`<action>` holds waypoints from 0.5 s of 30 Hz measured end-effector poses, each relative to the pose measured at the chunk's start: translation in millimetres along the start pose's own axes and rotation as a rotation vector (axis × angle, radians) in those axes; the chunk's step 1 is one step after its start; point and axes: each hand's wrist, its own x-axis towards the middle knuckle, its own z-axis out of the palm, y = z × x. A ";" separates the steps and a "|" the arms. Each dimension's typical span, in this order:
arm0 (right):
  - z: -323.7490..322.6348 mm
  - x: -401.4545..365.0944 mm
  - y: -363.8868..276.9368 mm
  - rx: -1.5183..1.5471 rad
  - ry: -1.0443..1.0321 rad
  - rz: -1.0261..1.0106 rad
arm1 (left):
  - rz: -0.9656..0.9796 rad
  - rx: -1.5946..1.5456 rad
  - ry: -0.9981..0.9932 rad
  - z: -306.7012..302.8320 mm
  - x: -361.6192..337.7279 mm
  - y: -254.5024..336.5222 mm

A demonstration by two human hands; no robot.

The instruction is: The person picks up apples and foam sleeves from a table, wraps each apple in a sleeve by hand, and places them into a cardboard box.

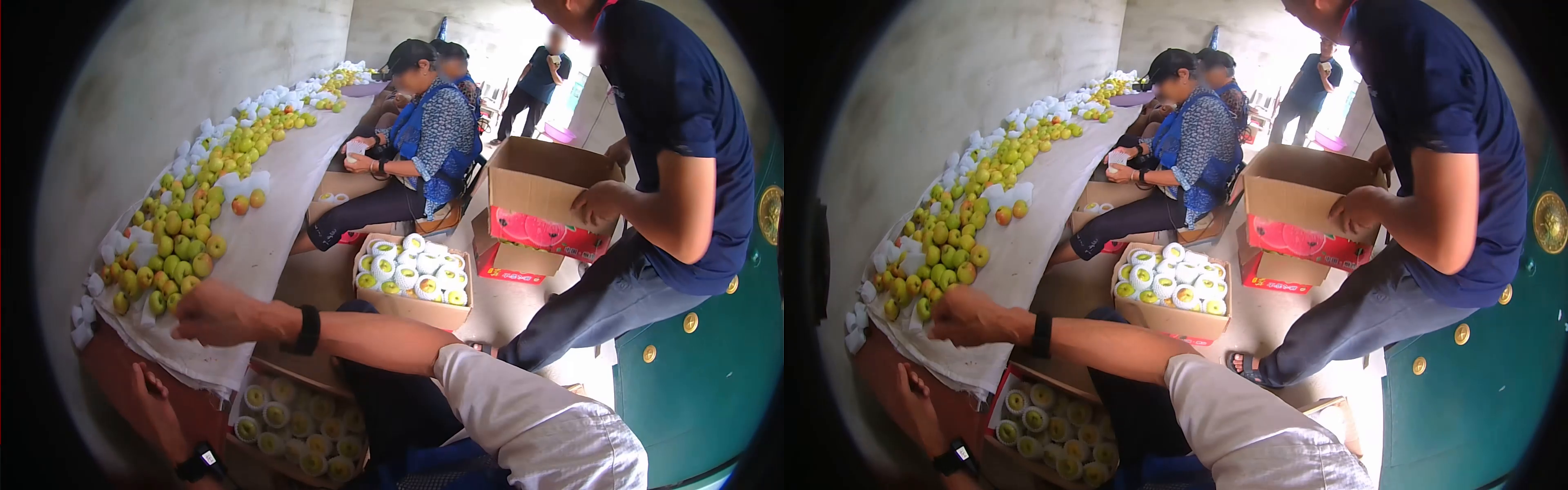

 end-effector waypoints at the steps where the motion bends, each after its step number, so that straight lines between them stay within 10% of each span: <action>1: -16.7 3.4 -18.1 -0.093 0.127 -0.107 | 0.003 0.059 0.017 10.2 -7.0 0.6; 8: -81.6 -87.8 -144.7 -0.107 0.536 -0.568 | 0.211 0.577 -0.015 47.8 -35.0 -6.3; 10: -87.5 -106.3 -147.5 -0.130 0.409 -0.973 | 0.206 0.567 -0.044 47.2 -29.7 -17.0; 15: -95.0 -150.2 -163.2 0.139 0.144 -1.038 | 0.218 0.590 -0.056 49.7 -28.9 -28.8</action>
